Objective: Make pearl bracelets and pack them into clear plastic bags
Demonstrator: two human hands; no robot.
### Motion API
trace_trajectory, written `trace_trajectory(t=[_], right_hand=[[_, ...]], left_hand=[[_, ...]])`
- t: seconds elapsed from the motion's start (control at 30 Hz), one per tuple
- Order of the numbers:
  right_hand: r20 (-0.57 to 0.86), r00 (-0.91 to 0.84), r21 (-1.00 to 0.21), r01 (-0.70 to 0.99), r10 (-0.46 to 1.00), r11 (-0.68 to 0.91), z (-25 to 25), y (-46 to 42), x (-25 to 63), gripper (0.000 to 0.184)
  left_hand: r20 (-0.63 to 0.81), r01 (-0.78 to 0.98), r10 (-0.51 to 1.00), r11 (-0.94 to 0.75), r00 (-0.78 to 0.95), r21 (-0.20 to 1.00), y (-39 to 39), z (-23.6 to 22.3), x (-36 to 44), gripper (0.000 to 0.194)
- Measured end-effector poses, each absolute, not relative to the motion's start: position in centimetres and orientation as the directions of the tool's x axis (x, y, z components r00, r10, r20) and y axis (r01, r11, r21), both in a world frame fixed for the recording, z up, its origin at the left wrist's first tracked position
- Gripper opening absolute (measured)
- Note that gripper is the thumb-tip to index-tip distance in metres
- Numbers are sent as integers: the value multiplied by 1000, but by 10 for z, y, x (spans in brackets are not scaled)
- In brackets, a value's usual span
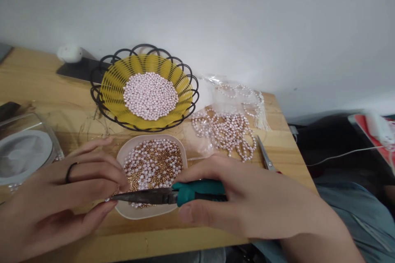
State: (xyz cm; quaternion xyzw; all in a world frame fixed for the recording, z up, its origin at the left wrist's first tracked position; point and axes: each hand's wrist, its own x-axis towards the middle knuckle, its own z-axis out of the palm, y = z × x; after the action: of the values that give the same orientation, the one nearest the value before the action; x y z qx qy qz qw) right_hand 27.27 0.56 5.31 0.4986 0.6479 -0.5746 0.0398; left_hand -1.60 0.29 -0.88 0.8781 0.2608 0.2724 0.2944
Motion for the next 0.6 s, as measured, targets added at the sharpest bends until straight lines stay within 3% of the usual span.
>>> trace_trajectory(t=[0.2, 0.6], right_hand=[[-614, -379, -722, 625, 692, -297, 45, -4, 275, 47], [-569, -368, -753, 592, 735, -286, 31, -15, 278, 49]], left_hand=[[311, 332, 640, -682, 702, 652, 5, -7, -19, 19], [294, 308, 671, -627, 681, 715, 6, -3, -13, 22]])
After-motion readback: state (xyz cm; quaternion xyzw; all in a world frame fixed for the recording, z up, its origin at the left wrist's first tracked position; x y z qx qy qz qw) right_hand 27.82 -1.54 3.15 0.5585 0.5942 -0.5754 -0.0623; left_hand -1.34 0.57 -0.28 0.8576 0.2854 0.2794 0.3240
